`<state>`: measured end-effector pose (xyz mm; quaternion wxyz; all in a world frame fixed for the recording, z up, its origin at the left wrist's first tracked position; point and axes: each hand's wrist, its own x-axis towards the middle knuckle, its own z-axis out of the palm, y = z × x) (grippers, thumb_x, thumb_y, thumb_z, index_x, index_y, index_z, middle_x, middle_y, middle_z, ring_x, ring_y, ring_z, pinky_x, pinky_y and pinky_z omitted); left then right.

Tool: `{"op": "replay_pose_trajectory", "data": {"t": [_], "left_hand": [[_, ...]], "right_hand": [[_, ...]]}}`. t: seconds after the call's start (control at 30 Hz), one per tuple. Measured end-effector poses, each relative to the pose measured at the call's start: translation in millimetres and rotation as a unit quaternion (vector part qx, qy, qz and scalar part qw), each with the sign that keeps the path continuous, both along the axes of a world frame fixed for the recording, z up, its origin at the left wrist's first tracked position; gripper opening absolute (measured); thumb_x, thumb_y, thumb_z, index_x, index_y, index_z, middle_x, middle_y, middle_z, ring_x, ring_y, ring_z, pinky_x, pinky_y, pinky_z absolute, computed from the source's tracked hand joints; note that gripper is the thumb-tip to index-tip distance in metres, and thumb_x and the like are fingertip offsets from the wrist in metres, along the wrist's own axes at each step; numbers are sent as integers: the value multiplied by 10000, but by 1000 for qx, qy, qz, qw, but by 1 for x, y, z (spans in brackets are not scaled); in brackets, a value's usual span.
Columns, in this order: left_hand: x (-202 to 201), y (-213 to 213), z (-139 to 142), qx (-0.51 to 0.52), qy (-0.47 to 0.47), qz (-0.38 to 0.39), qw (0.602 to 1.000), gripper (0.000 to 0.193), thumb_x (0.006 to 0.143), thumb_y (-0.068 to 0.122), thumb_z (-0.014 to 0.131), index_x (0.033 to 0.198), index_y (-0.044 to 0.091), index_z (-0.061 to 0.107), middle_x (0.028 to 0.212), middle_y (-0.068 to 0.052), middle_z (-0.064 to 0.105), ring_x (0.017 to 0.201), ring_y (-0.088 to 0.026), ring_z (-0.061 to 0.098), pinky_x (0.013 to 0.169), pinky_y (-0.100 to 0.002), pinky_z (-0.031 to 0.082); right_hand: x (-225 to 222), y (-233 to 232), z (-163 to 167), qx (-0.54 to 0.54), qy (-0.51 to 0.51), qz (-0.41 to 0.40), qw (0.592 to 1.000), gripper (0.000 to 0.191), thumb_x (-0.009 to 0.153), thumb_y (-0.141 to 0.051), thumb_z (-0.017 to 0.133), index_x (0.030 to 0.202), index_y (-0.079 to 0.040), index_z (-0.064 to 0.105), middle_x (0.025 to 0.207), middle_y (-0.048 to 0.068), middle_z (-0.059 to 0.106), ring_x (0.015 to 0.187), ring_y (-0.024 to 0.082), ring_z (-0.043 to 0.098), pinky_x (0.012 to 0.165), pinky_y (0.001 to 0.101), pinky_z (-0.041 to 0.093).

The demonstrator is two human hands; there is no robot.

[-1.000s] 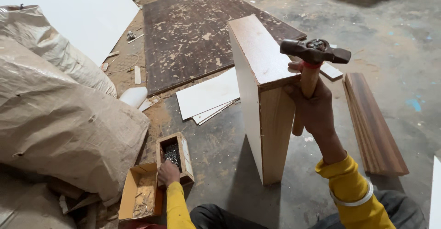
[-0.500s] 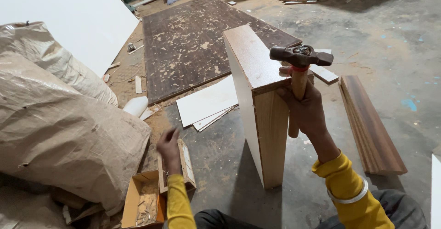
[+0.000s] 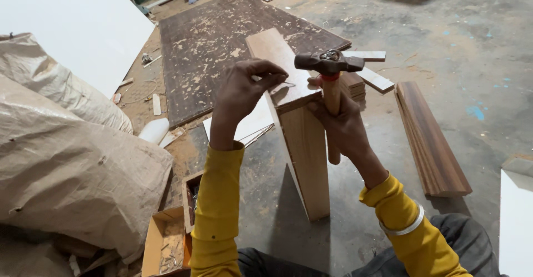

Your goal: The person hammers nails into a white rectangular panel to attach a thin wooden strip along its edge. They then flip the panel and continue hammering nails along the opposite edge. The person works while sitting on the floor in a workshop.

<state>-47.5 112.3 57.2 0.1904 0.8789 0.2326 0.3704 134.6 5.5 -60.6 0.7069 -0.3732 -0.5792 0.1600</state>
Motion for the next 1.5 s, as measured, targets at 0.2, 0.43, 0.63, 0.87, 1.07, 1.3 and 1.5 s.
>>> {"op": "replay_pose_trajectory", "data": {"t": [0.2, 0.43, 0.63, 0.87, 1.07, 1.3, 1.5], "left_hand": [[3, -2, -5, -89, -127, -96, 983, 164, 946, 98, 751, 1104, 76, 790, 943, -46, 797, 850, -122, 736, 767, -273, 620], [2, -30, -16, -48, -130, -79, 987, 210, 939, 77, 729, 1147, 89, 763, 943, -35, 792, 854, -83, 747, 764, -257, 633], [7, -36, -16, 15, -108, -18, 994, 186, 911, 82, 765, 1093, 109, 788, 911, -46, 802, 815, -74, 752, 722, -267, 611], [10, -24, -20, -48, -160, -72, 983, 240, 936, 103, 746, 1174, 93, 720, 930, -43, 812, 864, -83, 765, 759, -245, 619], [13, -24, -31, -90, -166, -94, 978, 159, 983, 85, 721, 1141, 91, 738, 937, -57, 818, 922, -100, 788, 796, -245, 641], [8, -20, -34, -127, -183, -127, 967, 146, 1023, 55, 645, 1118, 34, 753, 1011, -97, 799, 988, -136, 787, 880, -277, 656], [1, -23, -24, -58, -133, -108, 984, 213, 976, 44, 671, 1176, 43, 745, 1096, -71, 794, 1016, -133, 763, 911, -279, 640]], "right_hand": [[3, -3, 2, -31, 22, 63, 997, 484, 1015, -103, 675, 1478, -48, 542, 1376, 32, 639, 1128, 83, 594, 1013, 279, 517], [1, -3, 7, -26, 37, 58, 997, 454, 1013, -117, 678, 1447, -63, 555, 1318, 7, 655, 1111, 79, 624, 993, 275, 533], [-6, -1, 8, -19, 22, 27, 999, 440, 1016, -132, 692, 1437, -76, 576, 1297, 7, 665, 1101, 78, 612, 998, 276, 530], [-3, 0, 8, -14, 19, 22, 999, 436, 1015, -135, 684, 1427, -67, 559, 1302, 4, 660, 1144, 80, 635, 996, 276, 543], [-1, 0, 7, -15, 35, 62, 997, 450, 1028, -124, 683, 1454, -63, 552, 1276, 14, 667, 1134, 81, 632, 1004, 280, 543], [-2, 4, 5, -9, 45, 68, 997, 465, 1020, -118, 687, 1458, -66, 540, 1314, 2, 656, 1145, 82, 631, 1029, 284, 541], [-2, 5, 4, -17, 49, 70, 996, 474, 1013, -132, 691, 1459, -76, 538, 1342, 7, 650, 1145, 83, 638, 1025, 290, 548]]}}
